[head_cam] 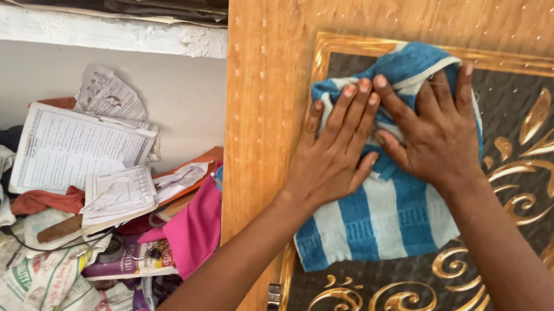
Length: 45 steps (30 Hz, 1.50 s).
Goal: The person wipes the exterior surface of a decorative wooden closet door with a blue and white striped cloth, moving the cloth across the carved floral patterns and the flat panels.
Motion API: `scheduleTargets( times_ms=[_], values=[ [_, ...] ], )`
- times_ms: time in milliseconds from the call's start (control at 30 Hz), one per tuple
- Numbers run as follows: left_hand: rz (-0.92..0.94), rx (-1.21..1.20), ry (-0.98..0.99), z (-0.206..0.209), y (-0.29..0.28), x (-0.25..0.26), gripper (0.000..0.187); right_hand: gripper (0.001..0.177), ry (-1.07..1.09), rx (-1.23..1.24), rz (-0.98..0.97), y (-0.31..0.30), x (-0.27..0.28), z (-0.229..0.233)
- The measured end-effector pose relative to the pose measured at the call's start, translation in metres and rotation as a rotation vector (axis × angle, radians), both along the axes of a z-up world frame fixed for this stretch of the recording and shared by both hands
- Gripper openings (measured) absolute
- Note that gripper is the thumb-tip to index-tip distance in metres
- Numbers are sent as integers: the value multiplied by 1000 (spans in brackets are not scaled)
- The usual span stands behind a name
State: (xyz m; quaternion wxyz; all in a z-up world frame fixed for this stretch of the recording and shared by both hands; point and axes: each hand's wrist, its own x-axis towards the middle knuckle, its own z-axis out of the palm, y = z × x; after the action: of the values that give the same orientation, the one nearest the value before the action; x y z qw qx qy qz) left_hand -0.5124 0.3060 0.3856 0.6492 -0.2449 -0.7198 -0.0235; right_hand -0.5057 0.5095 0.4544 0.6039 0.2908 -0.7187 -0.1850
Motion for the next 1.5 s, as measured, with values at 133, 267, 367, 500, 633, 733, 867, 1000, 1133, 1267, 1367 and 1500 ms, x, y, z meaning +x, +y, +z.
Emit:
scheduleTargets(
  times_ms=[133,267,367,500,633,733,867,1000,1133,1267,1367,1500],
  values=[
    [-51,-53,6,14,-18,-2,80,73,-12,-39,3,-12,-1,4],
    [-95,-32,-54,31,-48,-12,82,71,38,-89,23,-44,-8,17],
    [-63,23,-13,28,-64,-17,79,72,53,-92,23,-63,-17,20],
    [-33,61,-35,14,-69,-18,78,77,57,-70,166,-67,-27,15],
    [-18,153,-50,1,-49,-10,78,79,11,-60,250,-63,-24,12],
    [-16,196,-62,2,-27,-8,80,78,-3,-28,95,-52,-18,18],
    [-42,169,-65,11,9,-7,80,80,4,-7,58,-10,-12,29],
    [-59,151,-48,29,63,-9,79,78,93,3,38,50,-5,43],
    [-85,132,8,53,121,-7,77,75,79,-9,46,107,2,63],
    [-91,112,-7,75,169,-1,77,74,83,-21,53,154,10,78],
    [-89,100,-17,86,194,6,78,70,75,-33,115,179,19,86],
    [-90,63,-43,104,200,11,79,63,-74,-206,28,202,15,90]
  ],
)
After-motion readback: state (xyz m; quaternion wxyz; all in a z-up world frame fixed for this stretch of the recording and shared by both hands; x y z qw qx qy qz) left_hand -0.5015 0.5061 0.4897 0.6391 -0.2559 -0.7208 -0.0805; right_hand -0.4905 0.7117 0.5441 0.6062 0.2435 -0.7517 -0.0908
